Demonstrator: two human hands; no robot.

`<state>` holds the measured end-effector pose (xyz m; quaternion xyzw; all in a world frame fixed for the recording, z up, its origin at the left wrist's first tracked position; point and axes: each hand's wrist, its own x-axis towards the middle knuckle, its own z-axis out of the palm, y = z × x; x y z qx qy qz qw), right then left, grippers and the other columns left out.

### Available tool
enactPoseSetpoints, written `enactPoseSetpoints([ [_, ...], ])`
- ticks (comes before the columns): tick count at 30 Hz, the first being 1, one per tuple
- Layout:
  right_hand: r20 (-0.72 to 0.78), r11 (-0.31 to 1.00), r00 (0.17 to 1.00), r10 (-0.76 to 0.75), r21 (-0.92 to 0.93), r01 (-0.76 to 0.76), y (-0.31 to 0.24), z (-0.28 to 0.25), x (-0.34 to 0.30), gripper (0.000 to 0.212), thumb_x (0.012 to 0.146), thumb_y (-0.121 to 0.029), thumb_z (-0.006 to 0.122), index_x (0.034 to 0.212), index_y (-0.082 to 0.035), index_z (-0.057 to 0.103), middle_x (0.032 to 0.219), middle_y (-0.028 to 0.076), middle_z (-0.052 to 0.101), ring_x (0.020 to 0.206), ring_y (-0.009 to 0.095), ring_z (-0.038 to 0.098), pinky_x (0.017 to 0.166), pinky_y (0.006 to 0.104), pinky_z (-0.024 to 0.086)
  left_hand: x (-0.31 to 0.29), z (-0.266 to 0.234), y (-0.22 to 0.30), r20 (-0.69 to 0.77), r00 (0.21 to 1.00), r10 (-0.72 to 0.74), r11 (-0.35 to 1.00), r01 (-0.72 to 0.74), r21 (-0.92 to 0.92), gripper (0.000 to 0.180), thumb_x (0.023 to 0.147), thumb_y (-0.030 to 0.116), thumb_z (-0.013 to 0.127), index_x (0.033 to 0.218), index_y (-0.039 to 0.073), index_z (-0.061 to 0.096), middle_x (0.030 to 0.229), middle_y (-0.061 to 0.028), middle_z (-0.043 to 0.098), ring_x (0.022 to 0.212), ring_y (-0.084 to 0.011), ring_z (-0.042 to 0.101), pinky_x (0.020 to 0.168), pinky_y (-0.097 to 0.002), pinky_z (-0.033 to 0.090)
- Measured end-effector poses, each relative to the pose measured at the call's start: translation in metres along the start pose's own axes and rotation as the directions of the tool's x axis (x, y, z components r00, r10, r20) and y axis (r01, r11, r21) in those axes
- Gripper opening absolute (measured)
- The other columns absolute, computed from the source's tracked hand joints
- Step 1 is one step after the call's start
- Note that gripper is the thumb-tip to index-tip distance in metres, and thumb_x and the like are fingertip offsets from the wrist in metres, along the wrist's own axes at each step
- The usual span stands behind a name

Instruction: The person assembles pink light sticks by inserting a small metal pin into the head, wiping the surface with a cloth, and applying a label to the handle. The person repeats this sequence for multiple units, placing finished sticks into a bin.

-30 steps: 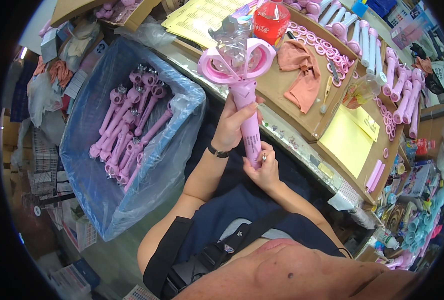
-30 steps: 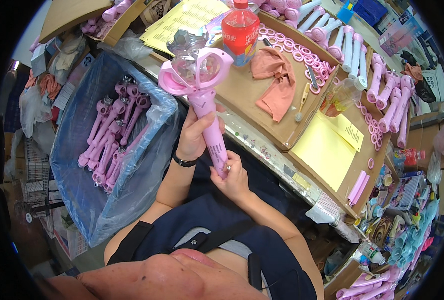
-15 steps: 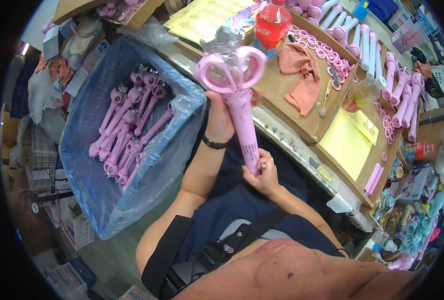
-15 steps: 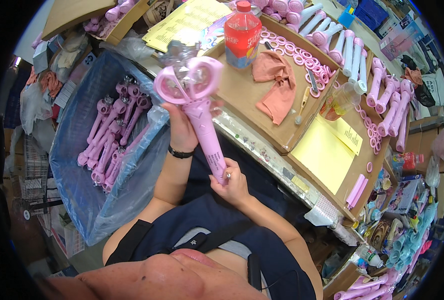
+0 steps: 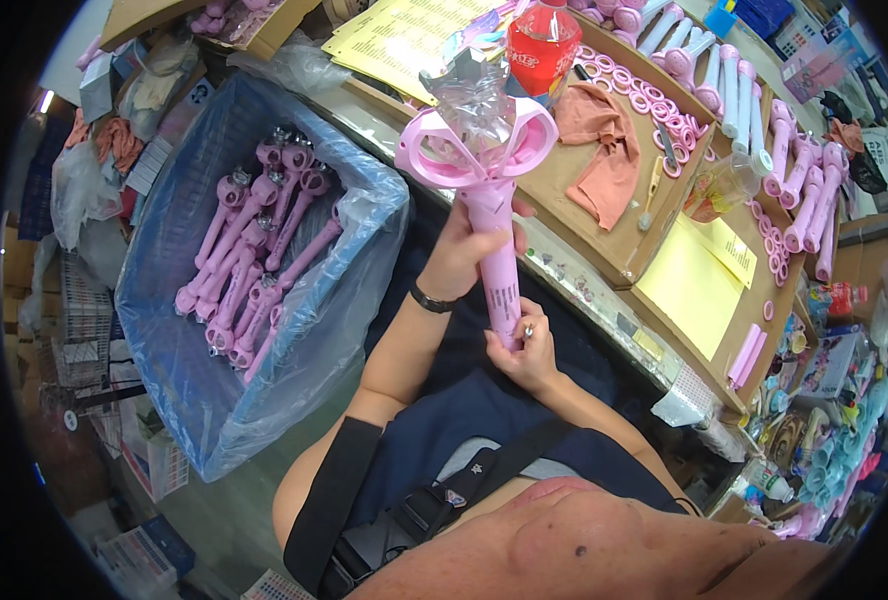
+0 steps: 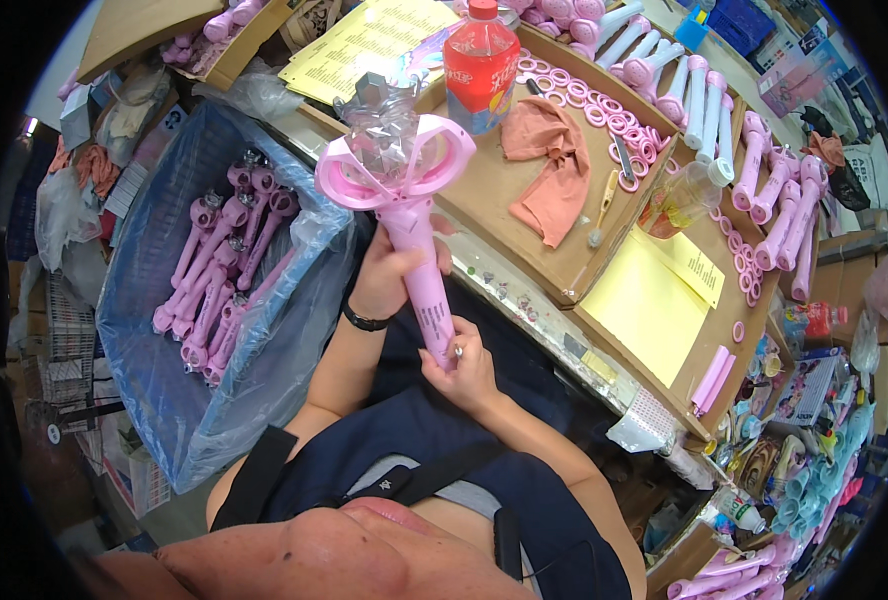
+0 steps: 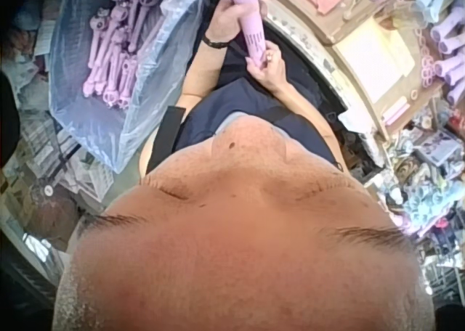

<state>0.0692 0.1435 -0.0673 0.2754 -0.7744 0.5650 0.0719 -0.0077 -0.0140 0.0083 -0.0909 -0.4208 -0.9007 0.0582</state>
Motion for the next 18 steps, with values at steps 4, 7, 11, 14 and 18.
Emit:
enactPoseSetpoints([
  [4,0.017,0.998,0.998,-0.060,0.017,0.060,-0.004,-0.001,0.000,0.050,0.072,-0.015,0.078,0.090,-0.006,0.032,0.110,0.024,0.056,0.073,0.036,0.063,0.055,0.0362,0.052,0.017,-0.012,0.005,-0.062,0.977,0.203,0.973,-0.208,-0.102,0.072,0.088,0.056,0.051,0.130,-0.001,0.042,0.117,-0.0203,0.056,0.100,-0.0280,0.059,0.094,-0.0421,0.045],
  [7,0.026,1.000,1.000,-0.013,-0.015,0.013,-0.004,-0.003,0.000,0.050,0.072,-0.015,0.078,0.090,-0.006,0.032,0.110,0.023,0.057,0.073,0.036,0.064,0.055,0.0366,0.052,0.016,-0.015,-0.001,-0.115,0.984,0.133,0.988,-0.141,-0.064,0.079,0.086,0.061,0.047,0.133,-0.001,0.038,0.124,-0.0221,0.052,0.103,-0.0313,0.059,0.098,-0.0473,0.043],
  [11,0.032,0.998,0.999,-0.001,-0.056,0.003,-0.002,-0.005,-0.003,0.050,0.072,-0.015,0.078,0.090,-0.006,0.032,0.109,0.023,0.057,0.073,0.036,0.064,0.055,0.0364,0.052,0.011,-0.018,-0.006,-0.062,0.992,0.109,0.975,-0.119,-0.188,0.083,0.084,0.065,0.046,0.135,0.000,0.036,0.125,-0.0226,0.051,0.105,-0.0334,0.059,0.099,-0.0513,0.041],
  [14,0.045,0.999,0.999,0.008,-0.047,-0.006,-0.001,-0.005,-0.005,0.050,0.072,-0.015,0.078,0.090,-0.005,0.032,0.110,0.023,0.057,0.073,0.035,0.064,0.055,0.0355,0.052,0.001,-0.015,-0.010,-0.014,0.998,0.066,0.985,-0.067,-0.157,0.073,0.087,0.053,0.054,0.136,0.004,0.032,0.125,-0.0227,0.051,0.100,-0.0316,0.061,0.093,-0.0481,0.047],
  [18,0.029,0.998,1.000,-0.005,-0.057,0.006,0.000,-0.005,-0.003,0.049,0.072,-0.014,0.078,0.090,-0.005,0.033,0.109,0.024,0.056,0.073,0.035,0.064,0.055,0.0350,0.053,-0.019,-0.007,-0.017,-0.111,0.991,-0.071,0.997,0.074,0.025,0.053,0.087,0.013,0.056,0.131,0.010,0.026,0.111,-0.0202,0.055,0.076,-0.0197,0.062,0.066,-0.0316,0.053],
])
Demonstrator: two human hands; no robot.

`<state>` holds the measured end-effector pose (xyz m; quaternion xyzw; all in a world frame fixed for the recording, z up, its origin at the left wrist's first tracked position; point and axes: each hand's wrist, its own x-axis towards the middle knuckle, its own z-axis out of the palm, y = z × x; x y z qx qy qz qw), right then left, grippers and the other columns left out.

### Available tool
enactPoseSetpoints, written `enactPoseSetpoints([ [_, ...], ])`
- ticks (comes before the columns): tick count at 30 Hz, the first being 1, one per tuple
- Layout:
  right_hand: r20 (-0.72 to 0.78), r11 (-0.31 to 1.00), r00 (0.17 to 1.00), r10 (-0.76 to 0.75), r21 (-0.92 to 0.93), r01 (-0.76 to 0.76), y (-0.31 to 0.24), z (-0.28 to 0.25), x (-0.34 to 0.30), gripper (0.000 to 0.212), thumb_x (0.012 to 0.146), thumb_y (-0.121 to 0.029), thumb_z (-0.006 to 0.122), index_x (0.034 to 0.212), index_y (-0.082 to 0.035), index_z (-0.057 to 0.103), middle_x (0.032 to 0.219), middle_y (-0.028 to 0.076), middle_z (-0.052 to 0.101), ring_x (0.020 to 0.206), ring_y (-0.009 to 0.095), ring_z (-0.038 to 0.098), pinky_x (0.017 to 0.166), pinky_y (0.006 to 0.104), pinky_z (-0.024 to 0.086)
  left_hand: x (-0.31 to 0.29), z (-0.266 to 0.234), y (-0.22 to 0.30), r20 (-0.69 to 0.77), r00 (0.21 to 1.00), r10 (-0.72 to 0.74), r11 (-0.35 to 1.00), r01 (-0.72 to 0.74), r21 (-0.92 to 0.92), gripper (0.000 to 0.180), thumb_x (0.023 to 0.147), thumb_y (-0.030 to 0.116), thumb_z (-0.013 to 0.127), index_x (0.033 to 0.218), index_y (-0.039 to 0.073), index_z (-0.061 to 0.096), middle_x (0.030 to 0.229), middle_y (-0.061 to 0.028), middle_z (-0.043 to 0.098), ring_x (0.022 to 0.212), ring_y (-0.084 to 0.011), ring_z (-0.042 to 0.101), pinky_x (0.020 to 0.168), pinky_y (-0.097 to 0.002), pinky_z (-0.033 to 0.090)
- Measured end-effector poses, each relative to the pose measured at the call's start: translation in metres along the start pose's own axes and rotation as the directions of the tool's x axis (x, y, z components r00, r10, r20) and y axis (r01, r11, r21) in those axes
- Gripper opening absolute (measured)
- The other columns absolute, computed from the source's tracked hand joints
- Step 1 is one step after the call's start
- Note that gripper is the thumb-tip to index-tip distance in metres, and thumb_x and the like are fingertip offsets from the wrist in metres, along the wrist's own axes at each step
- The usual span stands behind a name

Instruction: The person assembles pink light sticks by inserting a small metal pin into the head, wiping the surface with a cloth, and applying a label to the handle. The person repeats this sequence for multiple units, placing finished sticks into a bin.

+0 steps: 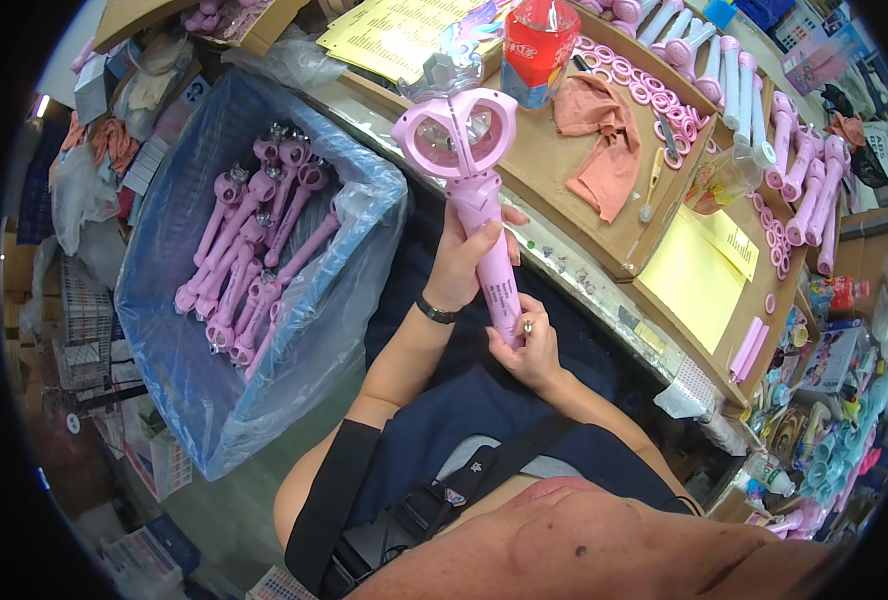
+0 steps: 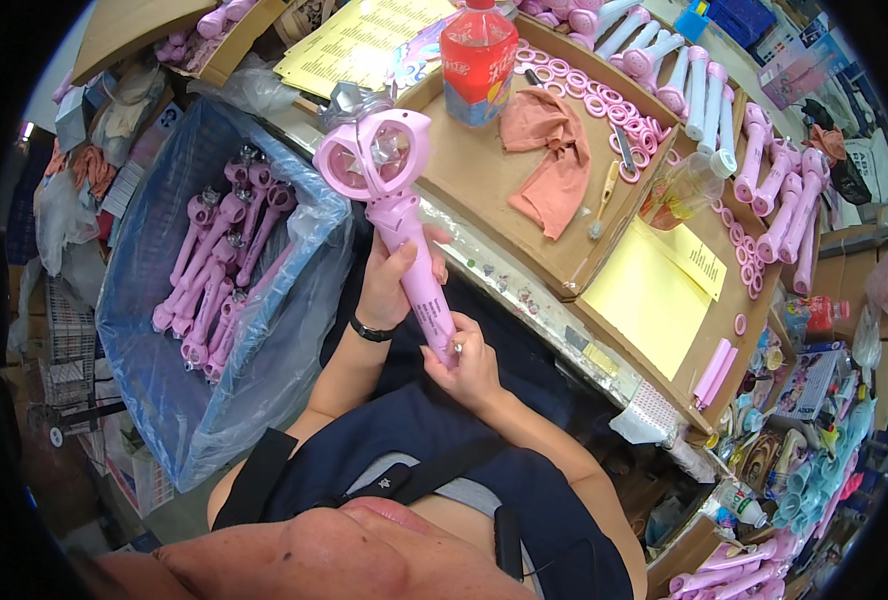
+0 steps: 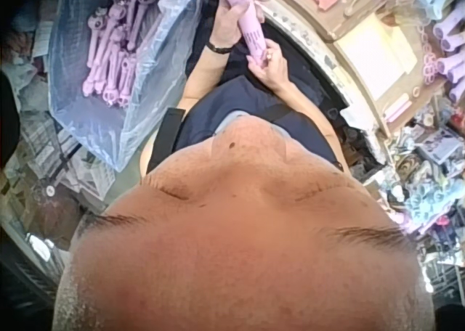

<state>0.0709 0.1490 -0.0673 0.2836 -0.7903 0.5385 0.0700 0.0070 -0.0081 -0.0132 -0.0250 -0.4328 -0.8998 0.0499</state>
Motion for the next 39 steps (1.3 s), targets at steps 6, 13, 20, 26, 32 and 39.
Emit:
enactPoseSetpoints([
  [6,-0.002,0.999,1.000,0.015,0.028,-0.015,-0.001,0.002,0.001,0.049,0.072,-0.015,0.078,0.090,-0.005,0.033,0.110,0.025,0.056,0.073,0.035,0.064,0.056,0.0354,0.053,-0.001,-0.001,-0.005,0.032,0.999,0.001,0.994,0.002,-0.112,0.057,0.085,0.008,0.055,0.132,0.011,0.024,0.101,-0.0156,0.055,0.070,-0.0181,0.060,0.060,-0.0305,0.051],
  [13,0.007,0.998,0.999,0.037,0.048,-0.037,-0.003,-0.001,-0.007,0.048,0.073,-0.016,0.078,0.088,-0.005,0.033,0.110,0.025,0.056,0.072,0.034,0.064,0.056,0.0350,0.052,0.010,0.010,0.018,0.056,0.998,0.023,1.000,-0.022,-0.020,0.055,0.089,0.044,0.051,0.127,0.006,0.040,0.105,-0.0147,0.058,0.077,-0.0190,0.060,0.068,-0.0317,0.050],
  [20,0.005,0.999,1.000,0.004,0.035,-0.004,-0.001,-0.002,-0.006,0.048,0.073,-0.016,0.078,0.087,-0.005,0.033,0.110,0.025,0.056,0.071,0.034,0.064,0.055,0.0350,0.051,0.026,0.008,0.020,-0.036,0.989,0.143,0.989,-0.144,-0.044,0.080,0.081,0.068,0.047,0.125,0.001,0.047,0.110,-0.0129,0.061,0.098,-0.0224,0.062,0.092,-0.0380,0.048],
  [26,-0.012,1.000,1.000,0.006,0.011,-0.006,0.000,-0.005,-0.003,0.048,0.072,-0.015,0.078,0.087,-0.005,0.033,0.109,0.025,0.057,0.072,0.035,0.064,0.056,0.0349,0.051,0.003,0.003,0.004,0.082,0.996,-0.031,0.999,0.032,-0.016,0.063,0.082,0.002,0.055,0.136,0.011,0.024,0.130,-0.0232,0.045,0.097,-0.0260,0.062,0.094,-0.0506,0.046],
  [32,0.030,0.997,0.997,0.072,0.021,-0.073,0.000,-0.006,-0.006,0.048,0.072,-0.015,0.078,0.088,-0.006,0.033,0.111,0.025,0.056,0.071,0.035,0.064,0.056,0.0346,0.051,0.008,0.009,0.010,0.031,0.998,0.057,0.996,-0.054,-0.069,0.052,0.086,0.021,0.056,0.130,0.005,0.033,0.119,-0.0174,0.055,0.090,-0.0225,0.062,0.088,-0.0400,0.050],
  [39,0.250,0.808,0.952,0.176,0.515,-0.284,0.004,-0.018,-0.010,0.051,0.072,-0.014,0.078,0.088,-0.006,0.031,0.112,0.028,0.055,0.091,0.038,0.061,0.073,0.0351,0.050,0.034,0.000,0.034,0.158,0.963,0.217,0.884,-0.126,-0.450,0.089,0.079,0.076,0.040,0.128,0.001,0.043,0.115,-0.0150,0.057,0.101,-0.0250,0.059,0.094,-0.0467,0.045],
])
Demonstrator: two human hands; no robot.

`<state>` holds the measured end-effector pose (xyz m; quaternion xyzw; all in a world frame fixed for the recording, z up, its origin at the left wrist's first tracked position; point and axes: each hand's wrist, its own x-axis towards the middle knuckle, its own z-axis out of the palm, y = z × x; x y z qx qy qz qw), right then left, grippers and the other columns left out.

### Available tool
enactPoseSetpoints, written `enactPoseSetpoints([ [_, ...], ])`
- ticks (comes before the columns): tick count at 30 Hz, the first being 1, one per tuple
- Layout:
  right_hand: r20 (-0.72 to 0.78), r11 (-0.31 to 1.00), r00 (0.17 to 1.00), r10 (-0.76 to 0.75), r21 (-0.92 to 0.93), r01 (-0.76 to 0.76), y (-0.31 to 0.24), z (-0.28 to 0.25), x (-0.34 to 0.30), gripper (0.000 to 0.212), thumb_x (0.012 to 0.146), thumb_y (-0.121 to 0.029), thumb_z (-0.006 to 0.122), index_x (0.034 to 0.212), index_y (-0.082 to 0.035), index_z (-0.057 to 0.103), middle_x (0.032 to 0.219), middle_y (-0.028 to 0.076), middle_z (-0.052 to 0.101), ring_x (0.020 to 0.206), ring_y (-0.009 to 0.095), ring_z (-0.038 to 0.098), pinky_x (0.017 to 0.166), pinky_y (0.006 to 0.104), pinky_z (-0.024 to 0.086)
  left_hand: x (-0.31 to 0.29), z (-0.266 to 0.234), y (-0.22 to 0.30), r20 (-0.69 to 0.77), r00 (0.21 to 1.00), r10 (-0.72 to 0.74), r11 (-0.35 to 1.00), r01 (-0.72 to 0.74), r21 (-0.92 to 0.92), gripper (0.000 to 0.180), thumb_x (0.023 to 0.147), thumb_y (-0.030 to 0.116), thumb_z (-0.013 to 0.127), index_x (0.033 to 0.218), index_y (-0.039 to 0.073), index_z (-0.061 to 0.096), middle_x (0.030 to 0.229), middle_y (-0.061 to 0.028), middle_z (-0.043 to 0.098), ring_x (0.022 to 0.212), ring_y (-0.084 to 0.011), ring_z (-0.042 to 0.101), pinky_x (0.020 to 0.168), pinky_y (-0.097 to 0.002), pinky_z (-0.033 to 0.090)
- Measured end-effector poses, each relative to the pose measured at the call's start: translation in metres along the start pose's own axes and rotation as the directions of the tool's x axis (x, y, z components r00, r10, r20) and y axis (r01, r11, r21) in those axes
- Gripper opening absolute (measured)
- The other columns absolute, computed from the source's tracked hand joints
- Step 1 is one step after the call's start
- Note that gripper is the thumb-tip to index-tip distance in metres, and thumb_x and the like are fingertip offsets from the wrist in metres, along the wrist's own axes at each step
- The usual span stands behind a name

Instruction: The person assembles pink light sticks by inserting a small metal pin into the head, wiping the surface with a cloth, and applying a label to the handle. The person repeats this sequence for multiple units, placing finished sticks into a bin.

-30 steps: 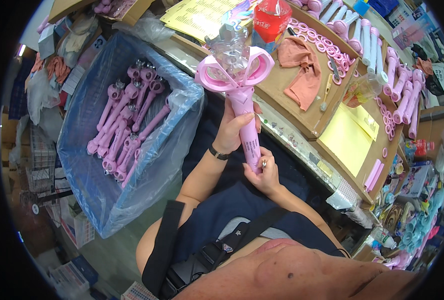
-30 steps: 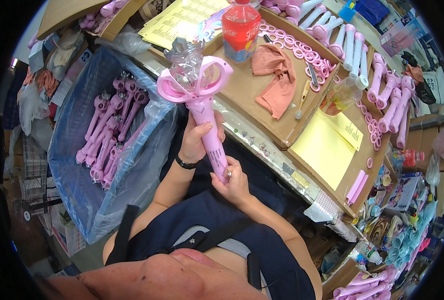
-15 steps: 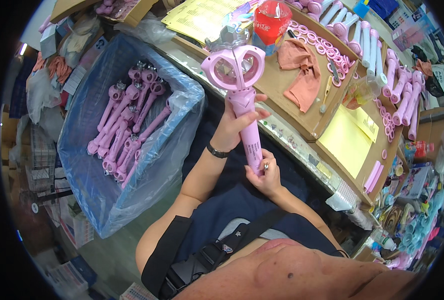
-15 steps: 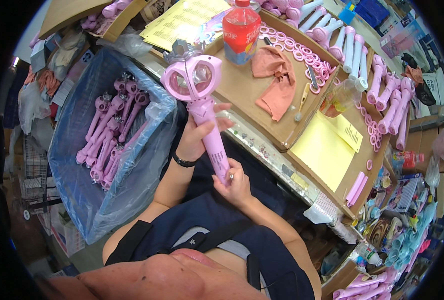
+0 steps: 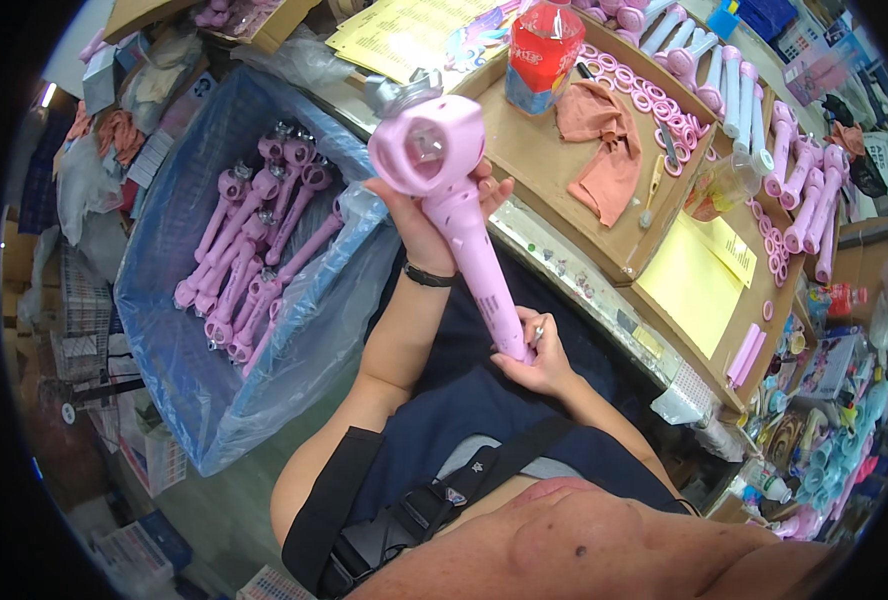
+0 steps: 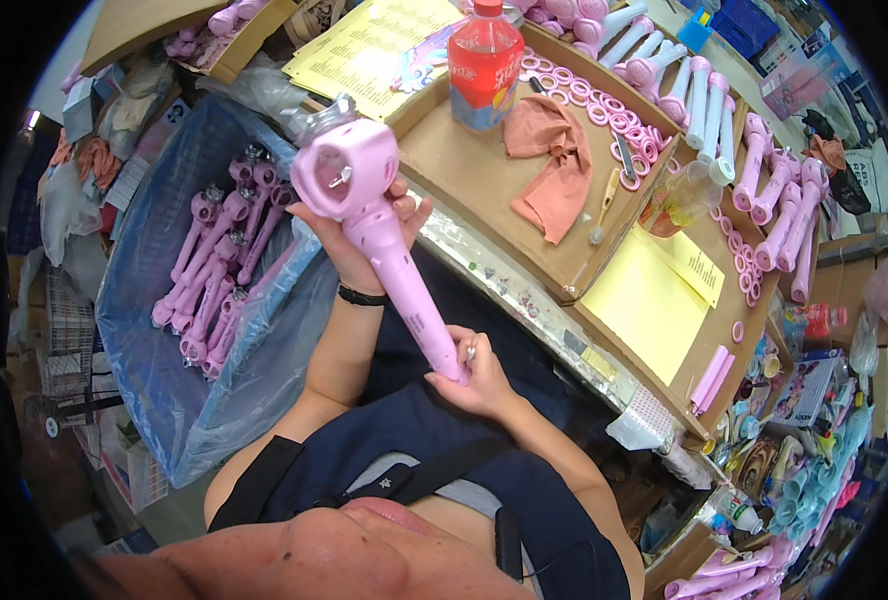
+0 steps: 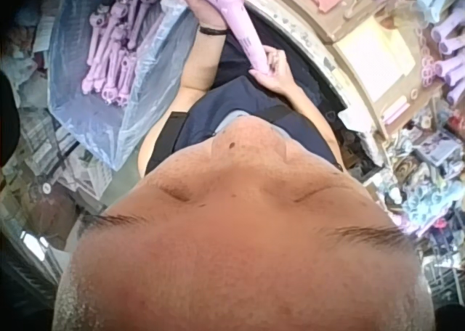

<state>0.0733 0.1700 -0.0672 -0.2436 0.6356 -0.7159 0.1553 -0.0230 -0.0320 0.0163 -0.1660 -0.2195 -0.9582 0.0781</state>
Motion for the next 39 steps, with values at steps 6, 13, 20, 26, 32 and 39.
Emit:
enactPoseSetpoints([
  [6,-0.118,0.807,0.976,-0.182,-0.585,0.080,-0.017,-0.011,0.003,0.046,0.070,-0.010,0.077,0.090,-0.004,0.035,0.113,0.025,0.057,0.077,0.035,0.064,0.061,0.0349,0.052,0.003,-0.003,-0.006,-0.330,0.832,0.446,0.770,-0.168,0.616,0.055,0.096,0.040,0.048,0.135,0.005,0.032,0.134,-0.0106,0.045,0.123,-0.0242,0.042,0.099,-0.0372,0.039],
  [13,-0.105,0.615,0.950,-0.293,-0.781,0.104,-0.031,-0.016,0.011,0.035,0.068,-0.003,0.072,0.083,-0.003,0.041,0.117,0.022,0.058,0.082,0.034,0.063,0.065,0.0365,0.051,0.007,-0.008,0.000,-0.230,0.850,0.474,0.541,-0.075,0.838,0.053,0.083,0.002,0.066,0.124,-0.001,0.032,0.128,-0.0165,0.040,0.112,-0.0205,0.051,0.090,-0.0293,0.047],
  [20,-0.114,0.657,0.957,-0.266,-0.748,0.093,-0.038,-0.020,0.011,0.032,0.067,-0.002,0.072,0.083,-0.003,0.044,0.116,0.022,0.058,0.074,0.031,0.064,0.060,0.0341,0.051,0.005,-0.012,0.002,-0.132,0.858,0.497,0.526,-0.177,0.832,0.044,0.086,-0.002,0.062,0.121,0.000,0.034,0.120,-0.0143,0.046,0.101,-0.0151,0.054,0.084,-0.0259,0.048],
  [26,-0.095,0.546,0.930,-0.354,-0.828,0.123,-0.042,-0.032,0.013,0.027,0.071,-0.006,0.069,0.081,-0.003,0.044,0.117,0.020,0.058,0.080,0.032,0.063,0.067,0.0370,0.052,0.013,-0.003,-0.009,-0.147,0.809,0.569,0.402,-0.118,0.908,0.048,0.092,0.005,0.055,0.132,0.002,0.028,0.128,-0.0138,0.043,0.111,-0.0174,0.046,0.094,-0.0303,0.041],
  [32,-0.118,0.441,0.902,-0.416,-0.893,0.087,-0.060,-0.055,0.006,0.025,0.071,-0.007,0.068,0.082,-0.003,0.046,0.118,0.020,0.058,0.086,0.033,0.064,0.070,0.0373,0.052,0.021,0.003,-0.014,-0.176,0.968,0.178,0.903,-0.089,0.420,0.057,0.094,0.026,0.054,0.139,0.004,0.027,0.135,-0.0105,0.042,0.121,-0.0215,0.043,0.103,-0.0373,0.033],
  [39,-0.132,0.461,0.905,-0.404,-0.884,0.077,-0.077,-0.072,-0.004,0.024,0.073,-0.010,0.069,0.087,-0.003,0.051,0.116,0.019,0.059,0.083,0.035,0.063,0.069,0.0375,0.052,0.039,0.019,-0.036,-0.254,0.954,0.162,0.904,-0.040,0.426,0.068,0.089,0.043,0.058,0.138,0.007,0.030,0.136,-0.0097,0.041,0.121,-0.0234,0.045,0.100,-0.0413,0.038],
])
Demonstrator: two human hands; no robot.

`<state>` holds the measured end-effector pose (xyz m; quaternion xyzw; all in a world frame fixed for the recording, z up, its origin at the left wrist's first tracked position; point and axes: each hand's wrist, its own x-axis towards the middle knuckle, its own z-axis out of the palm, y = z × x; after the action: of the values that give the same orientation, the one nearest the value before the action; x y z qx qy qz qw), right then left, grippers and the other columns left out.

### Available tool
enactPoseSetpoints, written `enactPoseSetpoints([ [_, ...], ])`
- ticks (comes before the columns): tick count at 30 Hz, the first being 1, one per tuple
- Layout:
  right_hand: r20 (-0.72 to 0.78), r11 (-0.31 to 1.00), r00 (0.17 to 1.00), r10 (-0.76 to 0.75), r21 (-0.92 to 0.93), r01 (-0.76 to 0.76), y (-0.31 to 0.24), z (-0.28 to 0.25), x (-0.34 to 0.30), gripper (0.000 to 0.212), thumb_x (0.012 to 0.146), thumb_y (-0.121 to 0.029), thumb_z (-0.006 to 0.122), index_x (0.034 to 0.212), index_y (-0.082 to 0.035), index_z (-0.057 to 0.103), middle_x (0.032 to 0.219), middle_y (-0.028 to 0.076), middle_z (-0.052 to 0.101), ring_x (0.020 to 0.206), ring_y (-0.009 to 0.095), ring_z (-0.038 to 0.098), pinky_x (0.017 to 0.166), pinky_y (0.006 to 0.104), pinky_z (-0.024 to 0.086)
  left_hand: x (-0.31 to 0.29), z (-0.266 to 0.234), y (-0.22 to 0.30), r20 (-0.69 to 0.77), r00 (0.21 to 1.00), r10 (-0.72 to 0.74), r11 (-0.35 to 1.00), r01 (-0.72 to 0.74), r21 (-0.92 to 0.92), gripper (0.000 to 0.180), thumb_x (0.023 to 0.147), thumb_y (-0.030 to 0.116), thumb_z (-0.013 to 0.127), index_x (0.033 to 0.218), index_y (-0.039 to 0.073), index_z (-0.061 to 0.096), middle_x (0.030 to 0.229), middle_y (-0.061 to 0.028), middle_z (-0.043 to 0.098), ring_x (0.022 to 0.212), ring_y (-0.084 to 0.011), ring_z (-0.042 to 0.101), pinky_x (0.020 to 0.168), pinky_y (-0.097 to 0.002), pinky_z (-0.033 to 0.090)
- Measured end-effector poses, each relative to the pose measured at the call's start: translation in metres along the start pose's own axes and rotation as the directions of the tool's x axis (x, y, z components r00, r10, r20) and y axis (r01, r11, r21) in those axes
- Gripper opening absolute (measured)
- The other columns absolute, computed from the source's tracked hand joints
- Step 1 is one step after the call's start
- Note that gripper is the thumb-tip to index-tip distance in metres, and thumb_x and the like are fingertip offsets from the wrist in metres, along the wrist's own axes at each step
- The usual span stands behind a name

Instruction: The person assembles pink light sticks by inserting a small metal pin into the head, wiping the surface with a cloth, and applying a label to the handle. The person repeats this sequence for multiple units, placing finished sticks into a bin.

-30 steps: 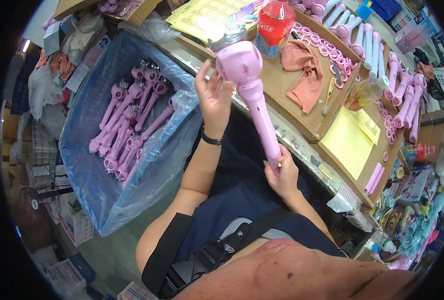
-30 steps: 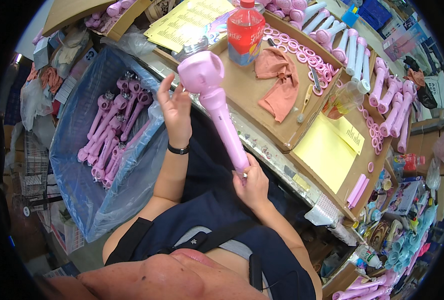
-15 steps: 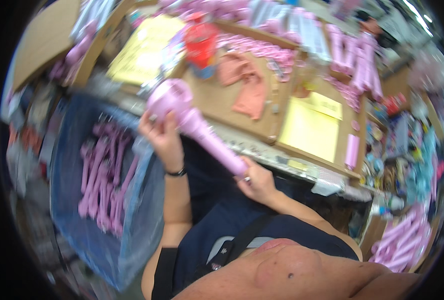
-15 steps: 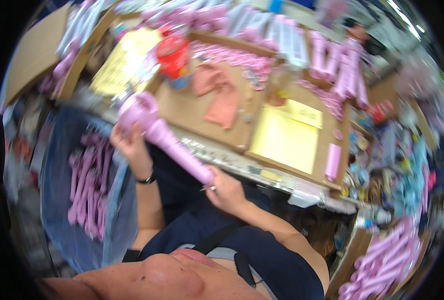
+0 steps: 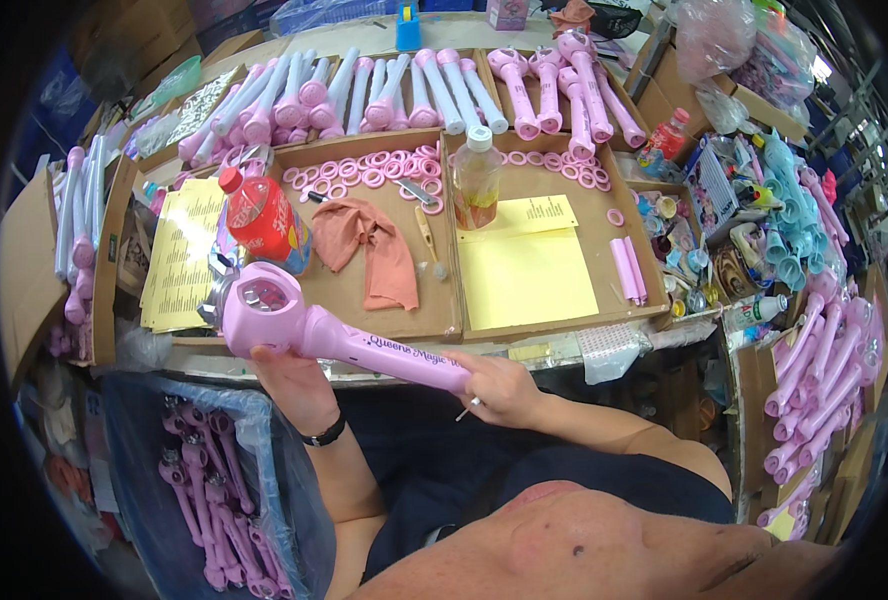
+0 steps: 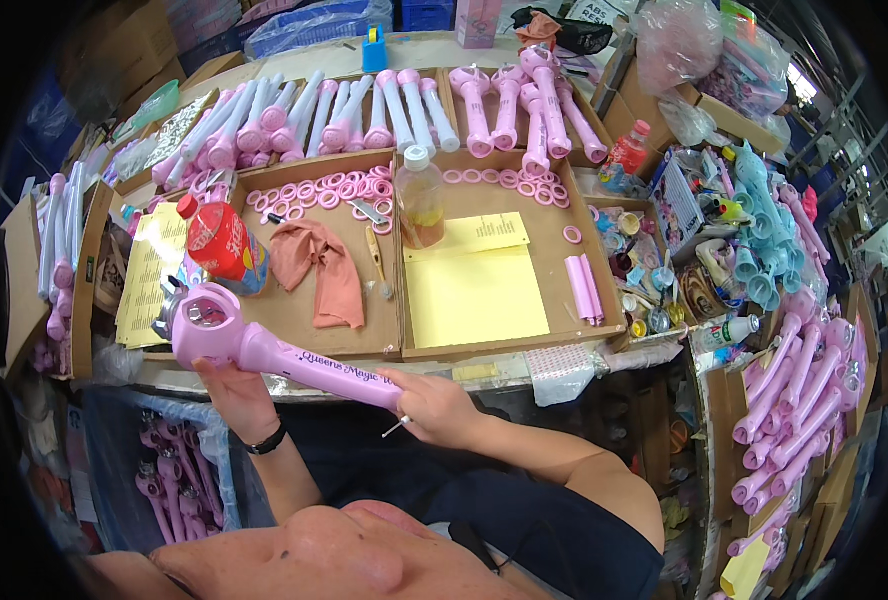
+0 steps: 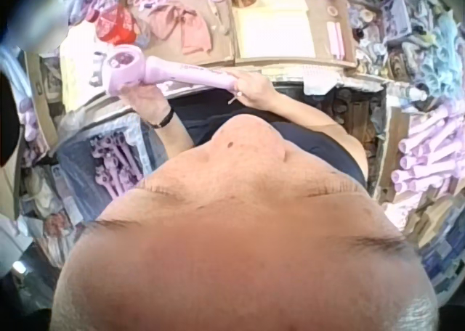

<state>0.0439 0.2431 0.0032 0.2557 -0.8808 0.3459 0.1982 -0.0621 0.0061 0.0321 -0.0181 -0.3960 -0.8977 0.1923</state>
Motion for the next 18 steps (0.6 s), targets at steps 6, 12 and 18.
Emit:
enactPoseSetpoints([
  [6,-0.313,0.946,0.946,0.079,0.323,0.028,0.024,-0.027,0.018,0.027,0.078,-0.012,0.071,0.086,-0.004,0.046,0.104,0.019,0.062,0.074,0.028,0.063,0.064,0.0343,0.051,0.004,0.025,0.020,0.342,0.938,-0.059,0.984,-0.002,0.176,0.101,0.076,0.057,0.067,0.146,0.008,0.014,0.140,-0.0154,0.036,0.127,-0.0321,0.040,0.105,-0.0449,0.034],
  [12,-0.301,0.809,0.794,0.529,0.463,-0.363,0.173,-0.148,0.131,0.038,0.071,-0.020,0.077,0.087,-0.006,0.045,0.078,0.007,0.055,0.064,0.013,0.057,0.052,0.0291,0.047,-0.022,-0.011,0.019,0.216,0.904,-0.368,0.887,0.271,0.374,0.043,0.095,0.019,0.052,0.132,0.000,0.040,0.123,-0.0142,0.053,0.114,-0.0263,0.053,0.102,-0.0411,0.040],
  [18,-0.507,0.676,0.638,0.579,-0.138,-0.724,0.341,-0.172,0.233,0.033,0.063,-0.020,0.074,0.081,0.005,0.065,0.071,0.018,0.066,0.065,0.024,0.066,0.056,0.0376,0.049,-0.088,-0.070,0.036,-0.080,0.952,-0.295,0.819,0.295,0.492,0.027,0.096,0.010,0.048,0.120,-0.002,0.050,0.109,-0.0119,0.060,0.102,-0.0193,0.059,0.094,-0.0328,0.047],
])
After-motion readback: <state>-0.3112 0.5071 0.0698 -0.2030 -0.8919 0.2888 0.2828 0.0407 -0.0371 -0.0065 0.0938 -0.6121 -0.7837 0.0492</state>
